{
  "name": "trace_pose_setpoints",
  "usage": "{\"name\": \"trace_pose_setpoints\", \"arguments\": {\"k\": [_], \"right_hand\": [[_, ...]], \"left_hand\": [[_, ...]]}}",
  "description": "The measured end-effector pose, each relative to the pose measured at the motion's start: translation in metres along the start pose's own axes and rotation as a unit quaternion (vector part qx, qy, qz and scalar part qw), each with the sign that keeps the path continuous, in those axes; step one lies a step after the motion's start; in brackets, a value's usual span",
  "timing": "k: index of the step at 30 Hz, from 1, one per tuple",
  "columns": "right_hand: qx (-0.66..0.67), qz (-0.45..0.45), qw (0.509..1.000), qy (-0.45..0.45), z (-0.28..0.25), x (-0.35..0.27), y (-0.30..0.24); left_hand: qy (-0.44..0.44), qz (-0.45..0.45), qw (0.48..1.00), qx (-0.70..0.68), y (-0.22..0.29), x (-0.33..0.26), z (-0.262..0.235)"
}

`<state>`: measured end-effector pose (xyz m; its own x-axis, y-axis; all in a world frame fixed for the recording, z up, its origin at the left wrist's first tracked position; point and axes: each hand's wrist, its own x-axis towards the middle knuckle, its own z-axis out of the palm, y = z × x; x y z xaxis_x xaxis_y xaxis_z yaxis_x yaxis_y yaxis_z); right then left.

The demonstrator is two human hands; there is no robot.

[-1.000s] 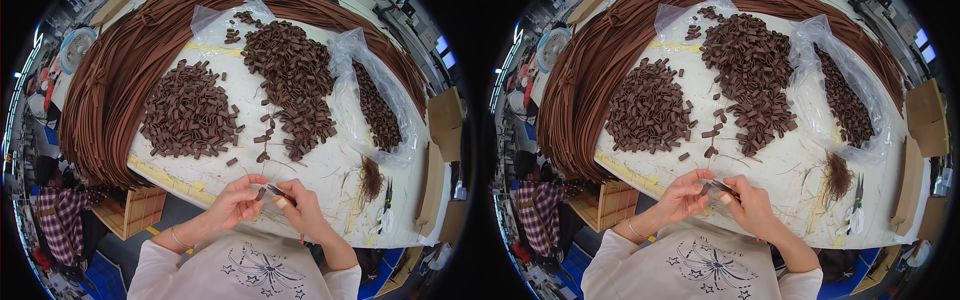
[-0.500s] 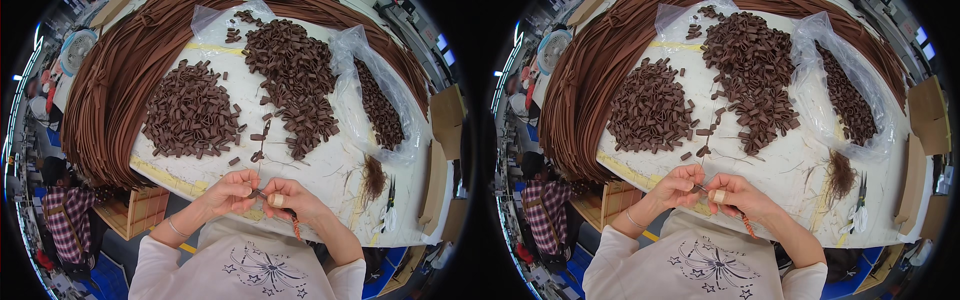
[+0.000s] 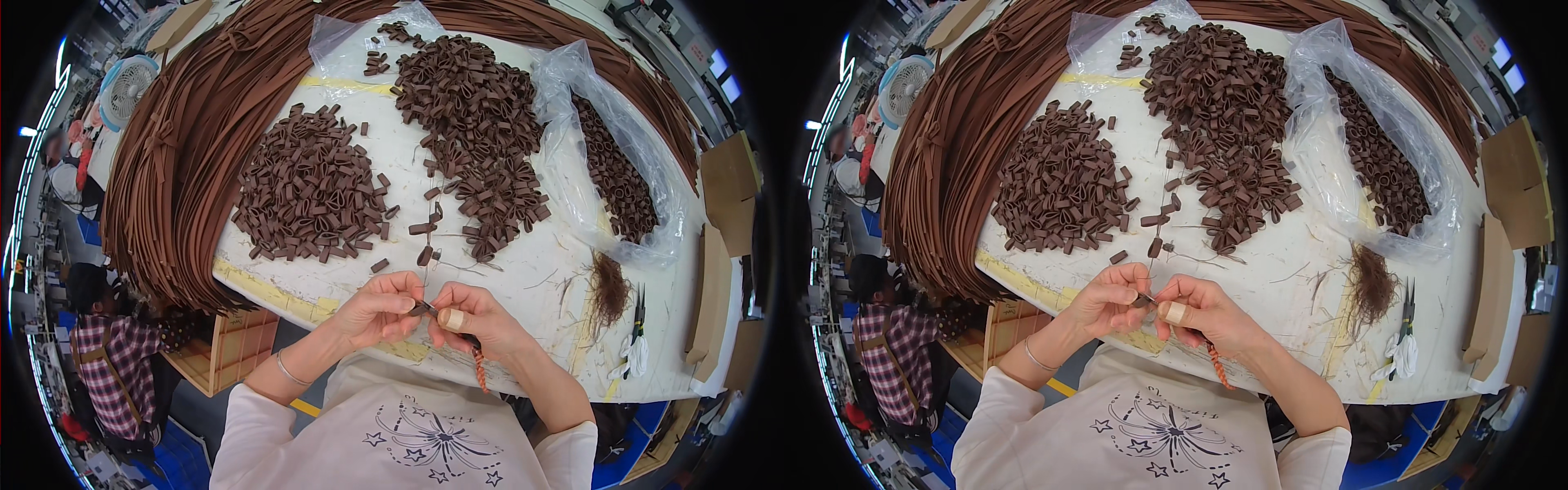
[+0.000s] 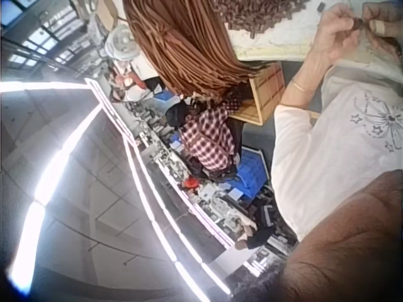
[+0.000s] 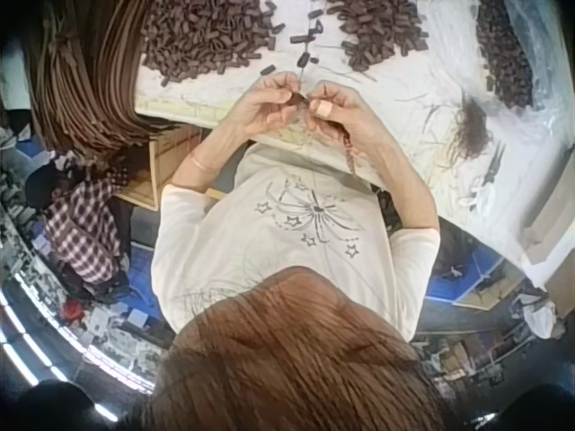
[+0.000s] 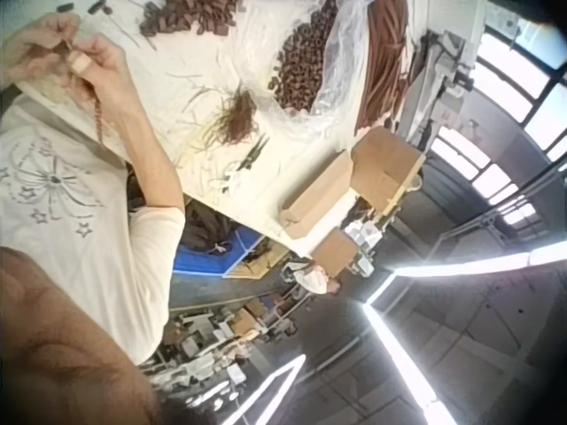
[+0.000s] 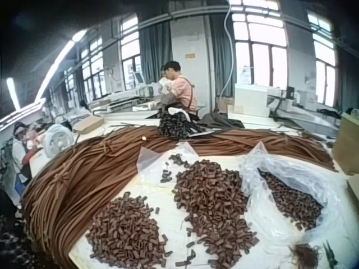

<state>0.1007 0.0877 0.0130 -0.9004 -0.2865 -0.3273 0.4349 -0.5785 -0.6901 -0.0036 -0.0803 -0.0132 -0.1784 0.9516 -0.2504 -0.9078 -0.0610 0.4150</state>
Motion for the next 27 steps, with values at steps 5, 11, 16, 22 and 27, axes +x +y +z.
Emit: {"name": "trace_pose_setpoints", "arguments": {"k": [5,11,16,22,27], "right_hand": [[-0.009,-0.018,1.000,0.010,0.002,-0.001,-0.001],[-0.032,-0.025,0.999,0.035,0.005,-0.006,-0.003],[-0.428,-0.168,0.870,0.178,-0.008,-0.020,0.003],[-0.535,-0.100,0.816,0.193,0.014,-0.026,-0.012],[-0.580,-0.136,0.777,0.202,0.011,-0.030,-0.005]], "left_hand": [[0.020,-0.006,1.000,-0.011,0.000,0.002,0.002],[0.012,0.001,0.999,-0.046,-0.002,0.002,0.006],[0.105,0.156,0.955,0.229,0.003,-0.005,0.012],[0.119,0.161,0.963,0.180,0.007,-0.008,0.011],[0.231,0.259,0.906,0.244,0.030,-0.012,0.014]]}}
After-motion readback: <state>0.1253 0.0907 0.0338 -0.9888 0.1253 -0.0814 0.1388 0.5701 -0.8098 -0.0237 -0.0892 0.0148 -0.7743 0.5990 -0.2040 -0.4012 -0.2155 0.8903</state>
